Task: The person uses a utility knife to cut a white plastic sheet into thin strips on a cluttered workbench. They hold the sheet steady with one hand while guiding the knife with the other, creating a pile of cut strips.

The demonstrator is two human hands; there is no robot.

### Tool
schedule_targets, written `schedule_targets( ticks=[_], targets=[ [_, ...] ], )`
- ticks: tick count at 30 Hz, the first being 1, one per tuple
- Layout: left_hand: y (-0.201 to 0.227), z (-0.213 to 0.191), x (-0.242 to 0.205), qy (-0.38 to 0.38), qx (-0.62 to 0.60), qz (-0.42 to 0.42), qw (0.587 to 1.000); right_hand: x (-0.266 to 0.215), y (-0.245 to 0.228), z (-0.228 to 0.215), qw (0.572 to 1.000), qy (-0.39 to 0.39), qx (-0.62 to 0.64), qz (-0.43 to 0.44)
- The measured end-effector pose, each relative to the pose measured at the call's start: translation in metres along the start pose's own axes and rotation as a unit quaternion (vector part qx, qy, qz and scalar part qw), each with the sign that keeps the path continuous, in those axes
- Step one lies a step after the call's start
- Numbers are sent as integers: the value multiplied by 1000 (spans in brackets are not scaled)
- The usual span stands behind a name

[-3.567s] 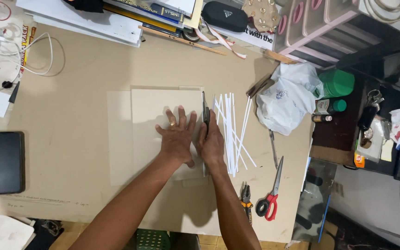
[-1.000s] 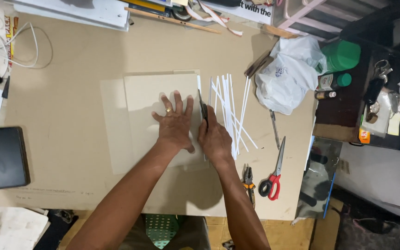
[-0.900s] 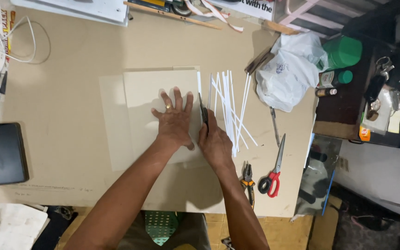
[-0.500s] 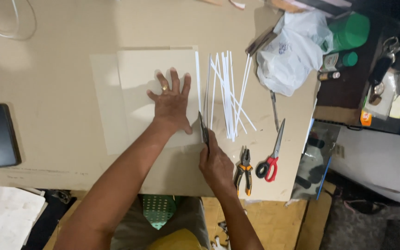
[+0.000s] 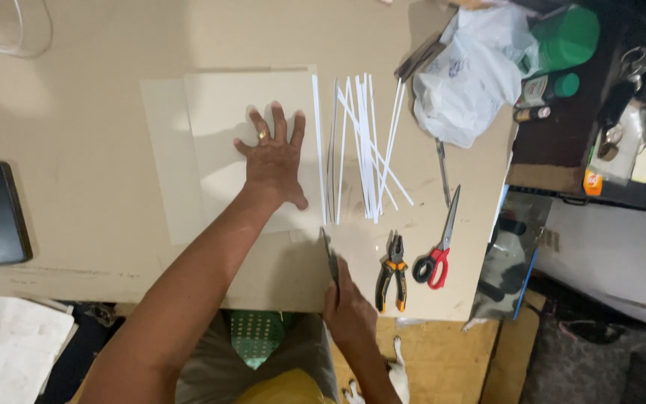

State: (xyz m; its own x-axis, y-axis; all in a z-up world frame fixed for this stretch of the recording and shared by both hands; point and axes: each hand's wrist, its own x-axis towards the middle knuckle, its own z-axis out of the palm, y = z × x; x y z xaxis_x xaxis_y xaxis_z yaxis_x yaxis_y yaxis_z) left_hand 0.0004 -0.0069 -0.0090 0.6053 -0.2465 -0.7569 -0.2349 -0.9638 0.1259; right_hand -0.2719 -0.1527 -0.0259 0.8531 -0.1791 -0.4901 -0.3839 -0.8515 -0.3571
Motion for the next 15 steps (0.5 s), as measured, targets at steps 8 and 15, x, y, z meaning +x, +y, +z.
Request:
schedule_targets(
  ticks=[8, 15],
  targets=[
    [0, 2, 1, 10, -12, 4, 1000, 34, -39, -60, 973, 21, 221, 67],
    [0, 4, -3, 78, -22, 23, 996, 103, -41, -36, 966, 110, 229, -52]
  ],
)
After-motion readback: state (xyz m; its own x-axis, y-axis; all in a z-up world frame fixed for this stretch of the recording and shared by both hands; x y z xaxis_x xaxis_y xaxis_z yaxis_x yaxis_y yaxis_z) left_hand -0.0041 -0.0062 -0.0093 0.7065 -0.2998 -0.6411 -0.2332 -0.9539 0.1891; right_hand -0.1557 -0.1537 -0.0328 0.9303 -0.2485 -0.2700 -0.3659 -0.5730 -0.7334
